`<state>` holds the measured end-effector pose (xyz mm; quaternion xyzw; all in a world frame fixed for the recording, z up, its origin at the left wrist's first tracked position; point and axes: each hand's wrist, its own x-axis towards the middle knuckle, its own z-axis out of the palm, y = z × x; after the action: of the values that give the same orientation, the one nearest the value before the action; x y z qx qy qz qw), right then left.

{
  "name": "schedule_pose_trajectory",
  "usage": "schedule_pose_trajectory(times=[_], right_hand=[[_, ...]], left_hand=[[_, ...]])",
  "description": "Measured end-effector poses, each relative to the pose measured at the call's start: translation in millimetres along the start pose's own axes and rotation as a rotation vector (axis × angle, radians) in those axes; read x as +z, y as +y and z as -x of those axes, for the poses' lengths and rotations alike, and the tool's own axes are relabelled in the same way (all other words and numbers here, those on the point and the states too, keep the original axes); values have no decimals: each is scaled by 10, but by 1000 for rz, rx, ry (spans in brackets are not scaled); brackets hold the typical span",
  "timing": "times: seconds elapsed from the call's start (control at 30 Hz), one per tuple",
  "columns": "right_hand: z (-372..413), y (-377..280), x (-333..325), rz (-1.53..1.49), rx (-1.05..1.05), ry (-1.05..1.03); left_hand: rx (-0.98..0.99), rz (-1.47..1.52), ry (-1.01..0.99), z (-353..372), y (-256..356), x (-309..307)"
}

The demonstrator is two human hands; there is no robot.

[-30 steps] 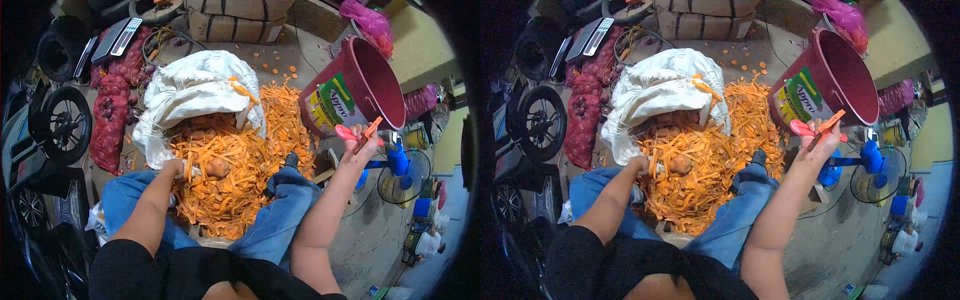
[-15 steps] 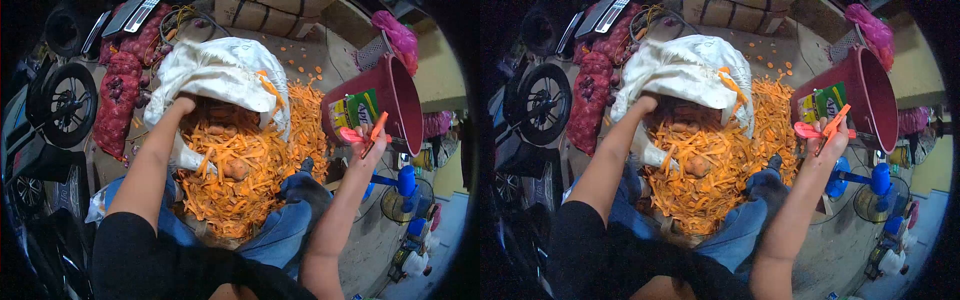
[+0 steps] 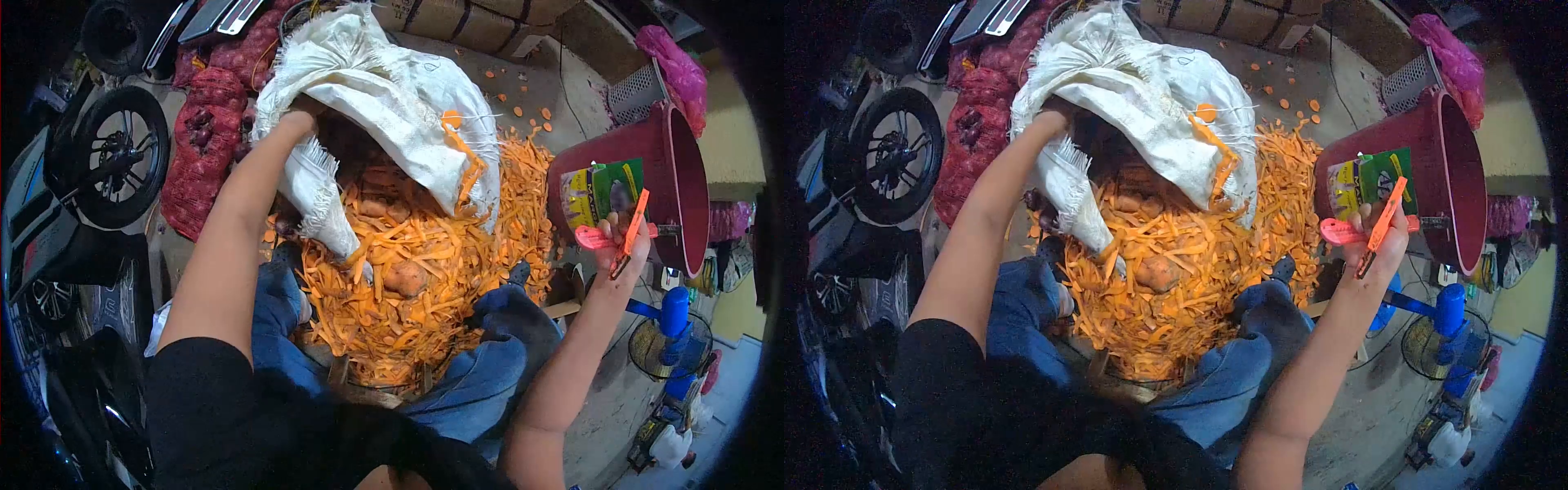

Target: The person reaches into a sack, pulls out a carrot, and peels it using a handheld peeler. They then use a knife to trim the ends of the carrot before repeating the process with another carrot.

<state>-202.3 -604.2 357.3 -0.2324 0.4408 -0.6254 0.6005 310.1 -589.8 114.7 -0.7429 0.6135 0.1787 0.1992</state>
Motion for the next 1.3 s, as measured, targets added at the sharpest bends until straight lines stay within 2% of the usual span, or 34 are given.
schedule_pose_trajectory(times=[0.07, 0.13, 0.2, 0.27, 0.3, 0.33, 0.4, 0.47, 0.53, 0.6, 0.63, 0.7, 0.73, 0.8, 0.83, 0.87, 0.9, 0.93, 0.97, 1.0, 1.03, 1.1, 1.13, 1.17, 1.2, 1.27, 1.3], right_hand=[[6, 15, -1, 87, 12, 24], [42, 50, 93, 82, 2, 63], [84, 71, 169, 81, -3, 103], [114, 91, 212, 52, 29, 50], [103, 106, 192, 52, 29, 52], [77, 121, 161, 59, 32, 20], [72, 120, 163, 75, 34, -11], [125, 123, 256, 110, 24, 27], [134, 113, 280, 113, 26, 59], [126, 133, 284, 114, 23, 85], [124, 144, 277, 157, 12, 71], [138, 174, 253, 199, -1, 66], [144, 179, 250, 205, 24, 45], [104, 167, 155, 213, 43, 24], [25, 148, -6, 179, 84, -128], [-1, 140, -61, 144, 126, -280], [-23, 141, -87, 147, 124, -278], [-22, 149, -64, 168, 110, -165], [-12, 163, -35, 186, 96, -51], [36, 168, 46, 187, 97, -49], [112, 165, 164, 221, 73, 19], [106, 150, 105, 255, 53, 88], [7, 114, -97, 185, 115, -139], [-52, 91, -205, 109, 177, -366], [-35, 104, -173, 105, 179, -369], [25, 143, -51, 192, 88, -76], [37, 143, -17, 184, 86, -80]], left_hand=[[18, -15, 0, 136, 128, -68], [87, -91, 164, 601, 522, -266], [366, -164, 227, 621, 605, 58], [585, -239, 206, 750, 650, 351], [564, -240, 171, 730, 602, 546], [423, -280, 35, 778, 603, 560], [167, -267, -78, 708, 437, 769], [46, -198, -237, 414, 19, 1152], [30, -162, -227, 522, 3, 866], [46, 306, 208, 794, 296, 169], [48, 305, 207, 744, 368, 65], [-22, 346, -2, 544, 424, -69], [-18, 345, -4, 471, 423, -26], [-188, 513, 169, 288, 446, 185], [-184, 516, 168, 222, 446, 261], [-172, 513, 250, 165, 424, 347], [-161, 510, 333, 102, 396, 447], [-159, 513, 333, -99, 303, 653], [-82, 552, 346, -387, 167, 907], [-7, 591, 357, -540, 103, 1041], [-6, 592, 356, -319, 223, 812], [-202, 571, 178, 410, 582, 58], [-205, 571, 177, 356, 568, 145], [-168, 404, 211, 254, 537, 315], [-130, 233, 245, 185, 500, 483], [-176, 127, 276, 159, 452, 734], [-218, 23, 304, 147, 422, 795]])
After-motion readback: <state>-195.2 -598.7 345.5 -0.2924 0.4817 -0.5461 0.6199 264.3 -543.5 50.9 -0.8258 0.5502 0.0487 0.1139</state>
